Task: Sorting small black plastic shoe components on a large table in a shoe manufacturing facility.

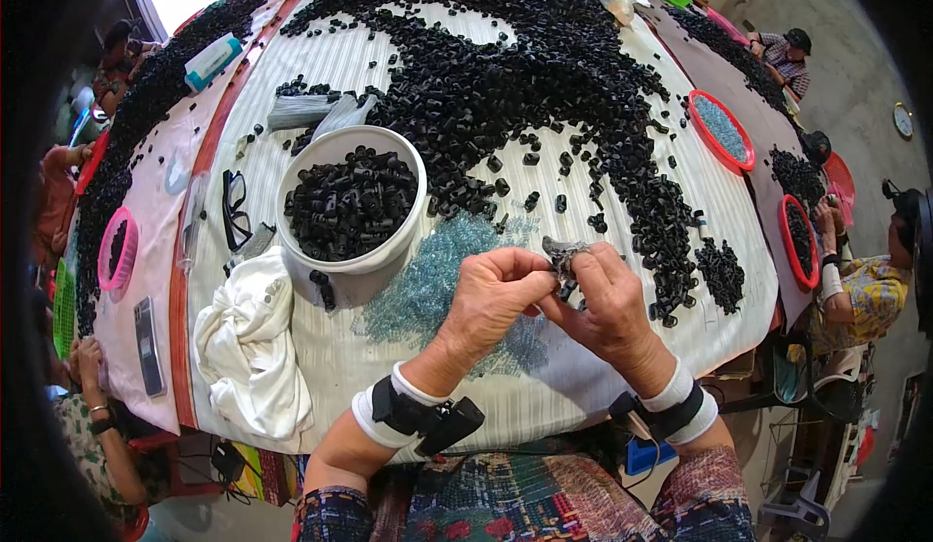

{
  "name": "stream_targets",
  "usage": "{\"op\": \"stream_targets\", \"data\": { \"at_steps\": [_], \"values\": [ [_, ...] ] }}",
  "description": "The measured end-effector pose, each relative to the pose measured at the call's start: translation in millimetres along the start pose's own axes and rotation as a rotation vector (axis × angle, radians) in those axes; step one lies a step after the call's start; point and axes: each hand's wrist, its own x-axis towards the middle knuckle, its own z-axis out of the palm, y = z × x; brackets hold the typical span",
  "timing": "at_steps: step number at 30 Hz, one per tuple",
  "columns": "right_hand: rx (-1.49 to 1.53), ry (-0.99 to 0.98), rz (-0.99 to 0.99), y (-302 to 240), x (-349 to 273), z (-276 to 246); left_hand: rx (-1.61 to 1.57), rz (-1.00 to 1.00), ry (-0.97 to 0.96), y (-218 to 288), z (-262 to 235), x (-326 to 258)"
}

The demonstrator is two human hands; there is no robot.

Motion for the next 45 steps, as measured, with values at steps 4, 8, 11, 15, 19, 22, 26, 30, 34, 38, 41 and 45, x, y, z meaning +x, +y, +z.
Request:
{"op": "stream_targets", "data": {
  "at_steps": [4,8,11,15,19,22,26,30,34,38,41,45],
  "values": [
    [-0.032,-0.024,0.002,-5.4,1.6,-5.8,0.058,-0.013,-0.011,0.3,-0.2,-1.1],
    [-0.031,-0.052,0.001,-2.4,-0.3,-6.2,0.1,-0.037,-0.003,-0.2,1.2,-1.6],
    [-0.014,-0.058,-0.011,0.6,-1.4,-7.2,0.1,-0.037,0.008,0.7,2.8,-2.3],
    [0.022,-0.078,-0.049,-1.3,-1.9,-6.8,0.128,-0.099,-0.03,4.3,1.1,-1.6],
    [0.034,-0.061,-0.055,-0.5,-0.7,-6.9,0.092,-0.116,-0.059,6.1,1.3,-3.4],
    [0.043,-0.04,-0.031,2.4,2.4,-15.7,0.041,-0.166,-0.105,14.8,5.5,-4.3],
    [0.004,-0.075,-0.051,-0.9,1.5,-20.4,0.048,-0.121,-0.185,9.0,-1.0,-1.8],
    [0.151,-0.051,0.016,1.1,5.4,-25.9,0.013,-0.027,-0.159,12.0,2.1,-3.2],
    [0.126,0.026,0.118,13.1,5.2,-44.0,-0.212,0.168,0.015,27.7,1.7,-1.4],
    [0.014,0.121,0.14,31.7,3.4,-53.1,-0.343,0.375,0.286,47.4,-14.6,4.0],
    [0.008,0.137,0.237,45.9,-3.3,-56.8,-0.49,0.374,0.478,56.9,-38.8,7.7],
    [0.014,0.047,0.289,63.1,-16.3,-49.0,-0.636,0.408,0.312,54.7,-63.4,8.5]
  ]
}}
